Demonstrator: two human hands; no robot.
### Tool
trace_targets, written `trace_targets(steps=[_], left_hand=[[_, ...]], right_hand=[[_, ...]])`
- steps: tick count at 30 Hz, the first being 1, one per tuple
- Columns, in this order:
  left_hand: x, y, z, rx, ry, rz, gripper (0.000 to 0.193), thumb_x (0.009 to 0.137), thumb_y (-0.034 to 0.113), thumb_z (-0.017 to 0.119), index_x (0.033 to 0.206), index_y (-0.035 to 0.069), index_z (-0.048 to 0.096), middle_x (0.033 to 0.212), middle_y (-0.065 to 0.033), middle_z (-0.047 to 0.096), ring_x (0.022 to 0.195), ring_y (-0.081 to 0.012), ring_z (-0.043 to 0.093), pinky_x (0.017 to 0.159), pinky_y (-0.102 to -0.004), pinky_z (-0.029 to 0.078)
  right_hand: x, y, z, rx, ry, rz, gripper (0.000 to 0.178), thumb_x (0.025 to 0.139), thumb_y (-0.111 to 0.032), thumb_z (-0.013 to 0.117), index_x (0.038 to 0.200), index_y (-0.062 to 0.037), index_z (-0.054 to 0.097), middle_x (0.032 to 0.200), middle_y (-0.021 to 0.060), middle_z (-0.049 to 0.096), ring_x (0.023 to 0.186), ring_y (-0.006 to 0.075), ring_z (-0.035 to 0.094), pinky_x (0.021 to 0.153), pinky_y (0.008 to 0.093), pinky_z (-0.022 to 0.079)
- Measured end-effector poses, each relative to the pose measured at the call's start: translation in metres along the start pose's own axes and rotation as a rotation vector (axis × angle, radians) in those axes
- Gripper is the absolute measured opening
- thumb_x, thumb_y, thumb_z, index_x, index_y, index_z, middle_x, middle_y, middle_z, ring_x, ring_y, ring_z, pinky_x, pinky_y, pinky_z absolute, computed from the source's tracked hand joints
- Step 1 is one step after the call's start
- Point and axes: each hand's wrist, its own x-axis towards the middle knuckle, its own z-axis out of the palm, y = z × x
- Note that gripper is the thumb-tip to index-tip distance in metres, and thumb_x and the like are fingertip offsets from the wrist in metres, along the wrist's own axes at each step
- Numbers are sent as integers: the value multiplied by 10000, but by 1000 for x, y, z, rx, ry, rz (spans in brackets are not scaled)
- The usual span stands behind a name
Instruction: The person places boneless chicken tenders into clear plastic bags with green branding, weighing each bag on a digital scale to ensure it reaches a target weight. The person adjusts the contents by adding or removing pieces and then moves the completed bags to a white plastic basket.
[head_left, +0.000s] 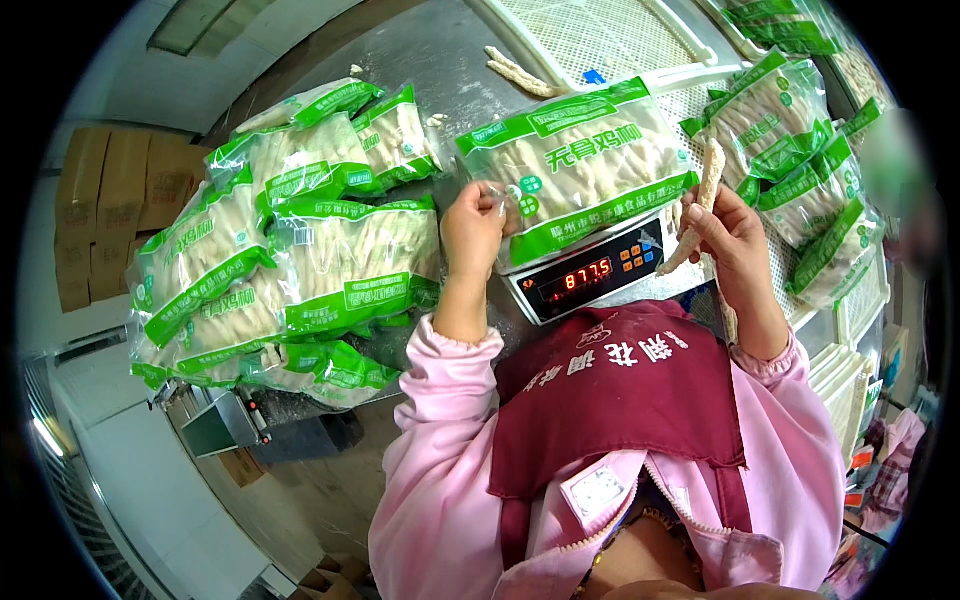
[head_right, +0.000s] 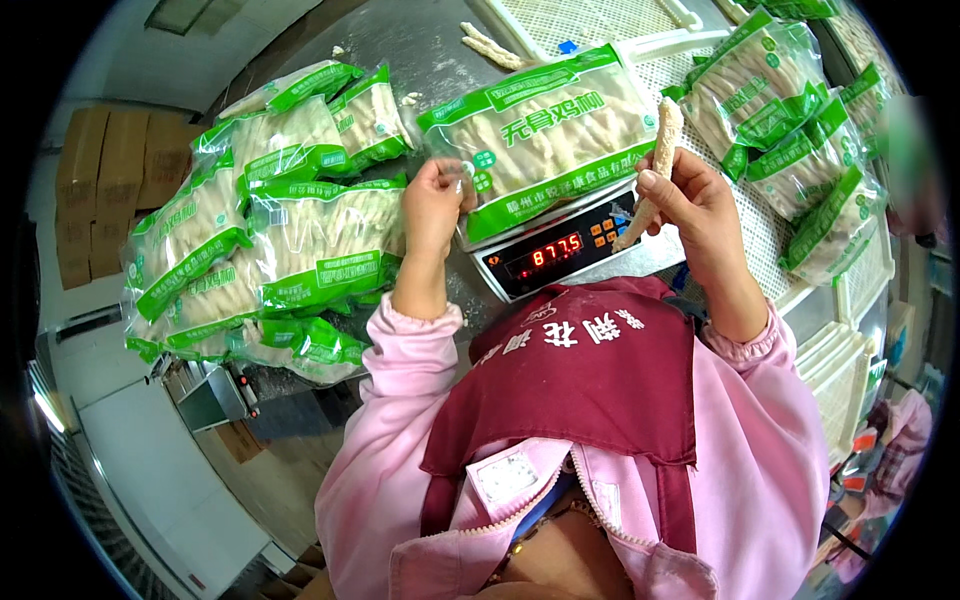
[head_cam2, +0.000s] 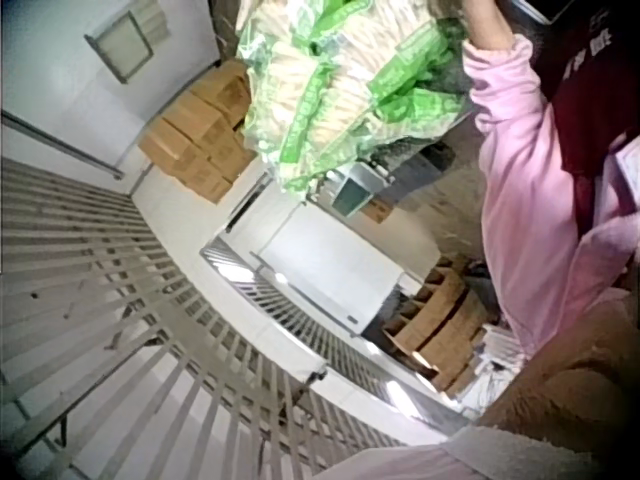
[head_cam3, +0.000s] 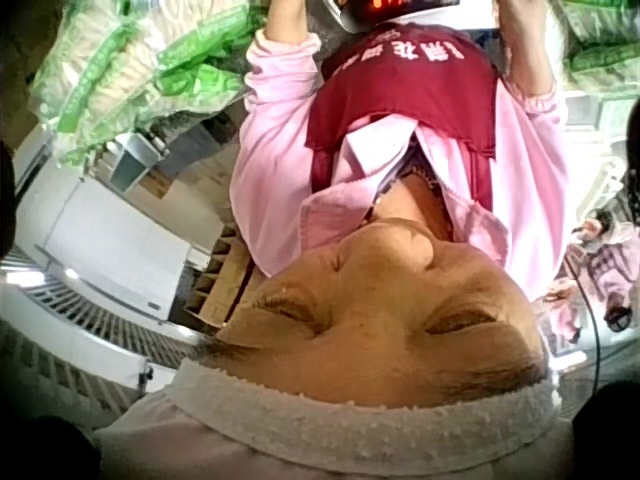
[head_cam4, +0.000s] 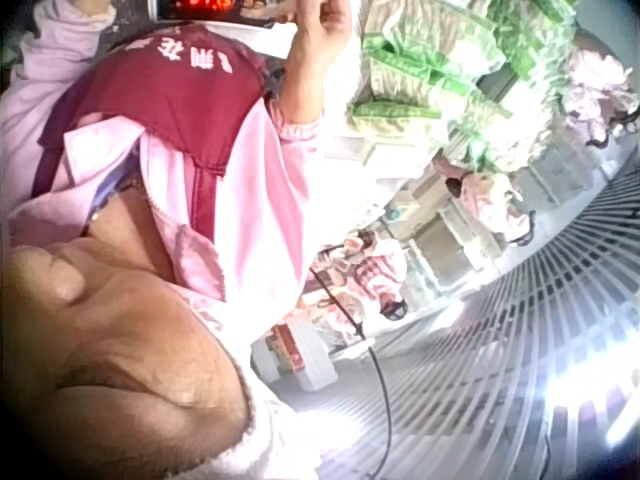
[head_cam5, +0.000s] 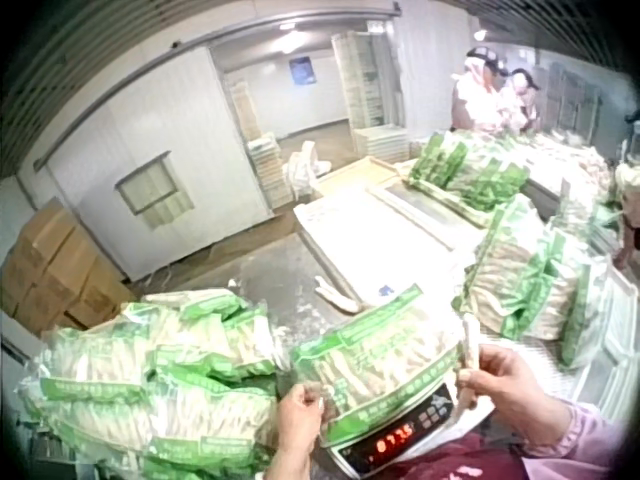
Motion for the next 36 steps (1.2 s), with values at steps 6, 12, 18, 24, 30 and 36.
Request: trace_targets(steps=[6,12,18,24,30,36], left_hand=[[-23,-11,-28,-155,30,-19,276,1037,47,503,1286,-10,607,1081,-115,719,871,-153,700,736,-253,571],[-24,-19,-38,-54,83,-5,183,1021,105,566,1159,7,635,1004,-92,698,825,-144,668,739,-274,558],[-9,-20,-28,419,-15,324,243,1011,70,548,1227,34,653,1184,-96,707,804,-139,680,685,-250,543],[-27,-3,-38,16,180,197,250,1006,32,542,1237,2,633,1205,-121,680,999,-165,692,786,-269,569],[-75,59,-3,9,-72,330,260,978,173,687,1192,27,671,1137,-69,718,1025,-124,651,847,-270,519],[-91,84,9,494,-16,657,342,909,257,771,1153,27,702,1039,-92,721,981,-199,651,887,-328,499]], right_hand=[[3,11,-6,15,21,-1,307,1003,-282,657,1146,-10,648,897,8,632,715,81,587,626,240,482],[12,9,14,-5,-68,-37,329,1031,-298,612,1169,-2,652,960,4,640,815,80,603,695,247,500],[12,8,25,-1,-176,-37,312,1028,-265,620,1174,10,646,967,19,658,808,85,601,710,251,500],[9,6,27,-11,-154,-24,310,1030,-259,615,1176,13,645,951,20,655,809,86,600,717,246,499],[18,2,48,1,-259,-76,294,1024,-238,628,1188,3,665,934,9,656,798,75,599,726,229,502],[24,-6,79,-59,-359,-177,312,994,-162,668,1247,17,643,1056,19,693,895,63,615,819,223,502]])
